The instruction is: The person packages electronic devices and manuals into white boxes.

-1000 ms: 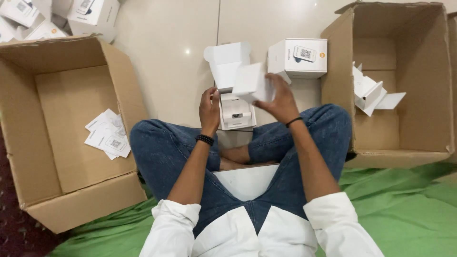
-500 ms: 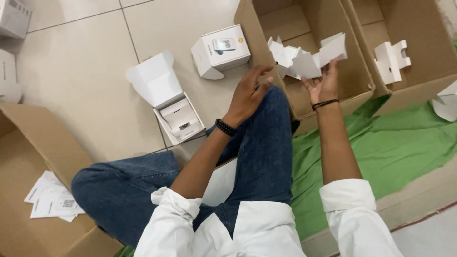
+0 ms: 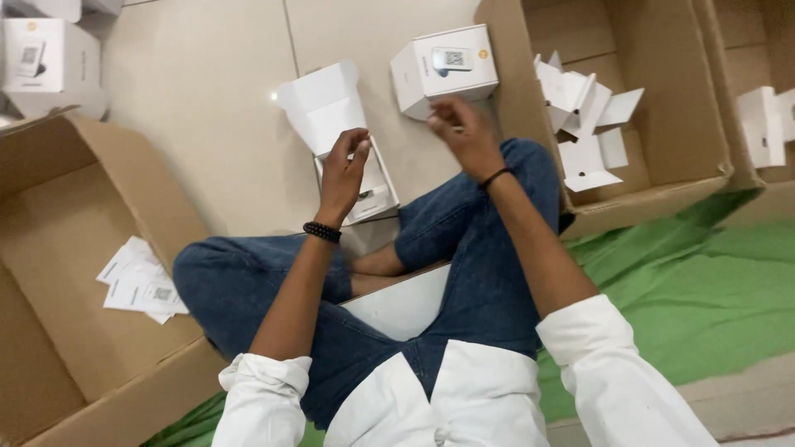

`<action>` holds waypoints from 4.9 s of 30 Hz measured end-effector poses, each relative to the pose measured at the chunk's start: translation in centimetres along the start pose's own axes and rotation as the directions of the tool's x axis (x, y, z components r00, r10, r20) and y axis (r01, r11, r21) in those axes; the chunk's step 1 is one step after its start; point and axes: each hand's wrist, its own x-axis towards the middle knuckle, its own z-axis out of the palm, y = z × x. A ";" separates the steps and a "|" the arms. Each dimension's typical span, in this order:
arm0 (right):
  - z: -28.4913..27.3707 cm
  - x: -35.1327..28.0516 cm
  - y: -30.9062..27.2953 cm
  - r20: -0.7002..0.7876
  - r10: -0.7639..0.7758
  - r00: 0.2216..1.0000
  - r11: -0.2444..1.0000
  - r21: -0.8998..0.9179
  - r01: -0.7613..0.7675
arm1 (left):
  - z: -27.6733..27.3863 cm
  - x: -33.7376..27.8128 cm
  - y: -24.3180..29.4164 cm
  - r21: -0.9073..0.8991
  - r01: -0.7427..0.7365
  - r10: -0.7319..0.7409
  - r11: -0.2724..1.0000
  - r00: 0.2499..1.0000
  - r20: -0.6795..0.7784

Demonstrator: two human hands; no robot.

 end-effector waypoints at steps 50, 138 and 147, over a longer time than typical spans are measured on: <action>-48.9 -13.3 12.8 -0.708 -0.257 0.658 0.965 -0.221 0.139 | 33.1 1.3 23.2 -0.314 -0.396 0.506 0.863 0.685 0.525; 12.3 -1.6 2.5 0.374 0.344 0.861 0.937 -0.073 -0.343 | -4.6 -2.6 -6.5 -0.680 0.233 -0.410 0.695 0.905 -0.109; 9.9 -0.3 4.8 -0.024 0.408 0.912 0.865 0.331 -0.378 | -6.2 -2.5 -8.5 -0.812 0.114 -0.460 0.572 0.864 -0.203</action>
